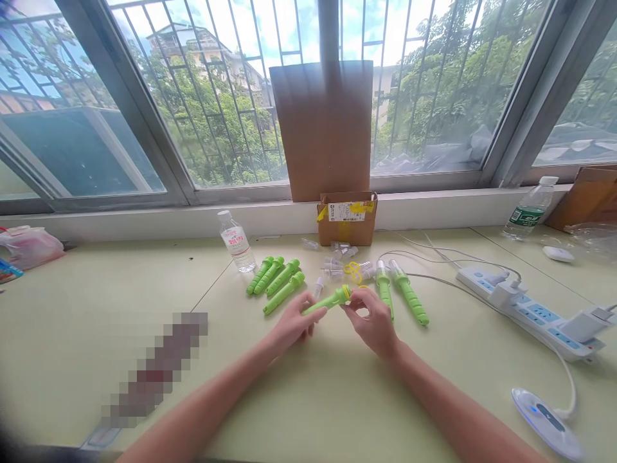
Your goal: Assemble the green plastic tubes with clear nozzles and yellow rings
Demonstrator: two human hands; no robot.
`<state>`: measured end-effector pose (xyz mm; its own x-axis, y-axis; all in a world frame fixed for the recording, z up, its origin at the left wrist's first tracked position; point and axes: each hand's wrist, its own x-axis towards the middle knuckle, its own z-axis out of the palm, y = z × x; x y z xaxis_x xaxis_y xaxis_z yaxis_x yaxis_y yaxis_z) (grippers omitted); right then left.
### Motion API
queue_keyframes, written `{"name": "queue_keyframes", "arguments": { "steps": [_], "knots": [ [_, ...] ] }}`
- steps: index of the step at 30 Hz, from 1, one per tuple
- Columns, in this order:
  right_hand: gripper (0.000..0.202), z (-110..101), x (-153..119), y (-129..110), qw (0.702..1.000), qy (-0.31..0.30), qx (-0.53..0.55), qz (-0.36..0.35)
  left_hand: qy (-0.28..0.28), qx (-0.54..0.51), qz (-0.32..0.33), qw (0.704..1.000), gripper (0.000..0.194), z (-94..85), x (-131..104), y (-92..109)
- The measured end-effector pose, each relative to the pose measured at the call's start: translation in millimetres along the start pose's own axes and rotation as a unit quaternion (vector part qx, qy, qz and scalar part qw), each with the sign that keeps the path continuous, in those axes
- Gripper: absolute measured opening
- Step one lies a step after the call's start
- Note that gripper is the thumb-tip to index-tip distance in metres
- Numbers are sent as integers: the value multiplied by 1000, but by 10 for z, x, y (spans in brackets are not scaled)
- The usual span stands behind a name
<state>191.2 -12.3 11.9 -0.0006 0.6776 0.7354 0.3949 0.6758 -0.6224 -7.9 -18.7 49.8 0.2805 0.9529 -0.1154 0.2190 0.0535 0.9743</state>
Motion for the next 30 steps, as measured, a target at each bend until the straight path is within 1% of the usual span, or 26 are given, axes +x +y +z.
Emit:
{"name": "queue_keyframes", "arguments": {
  "steps": [3, 5, 10, 15, 18, 21, 22, 27, 30],
  "knots": [
    [10, 1, -6, 0, 1000, -3, -13, 14, 32, 25, 37, 998, 42, 0, 7, -6],
    [12, 2, -8, 4, 999, -11, -20, 26, 43, 38, 49, 997, 42, -6, 17, -19],
    [14, 4, -4, 16, 998, -32, -22, 44, 52, 47, 32, 997, 43, -5, 38, -51],
    [20, 27, 12, 13, 996, -54, -11, 65, 39, 29, 15, 999, 45, -10, 50, -76],
    [25, 39, 18, 7, 995, -63, -11, 72, 15, 19, 0, 1000, 49, -34, 56, -86],
    [25, 33, 20, 0, 995, -63, -13, 71, -18, 31, -12, 999, 52, -55, 52, -75],
    [25, 26, 21, -2, 996, -62, -13, 68, -21, 39, -10, 999, 52, -57, 47, -67],
    [18, -9, 32, -8, 998, -44, -13, 53, 4, 55, 34, 998, 42, -27, 6, -14],
    [16, -10, 30, 0, 998, -44, -19, 47, -1, 47, 31, 998, 43, -13, -8, -4]
  ]
}}
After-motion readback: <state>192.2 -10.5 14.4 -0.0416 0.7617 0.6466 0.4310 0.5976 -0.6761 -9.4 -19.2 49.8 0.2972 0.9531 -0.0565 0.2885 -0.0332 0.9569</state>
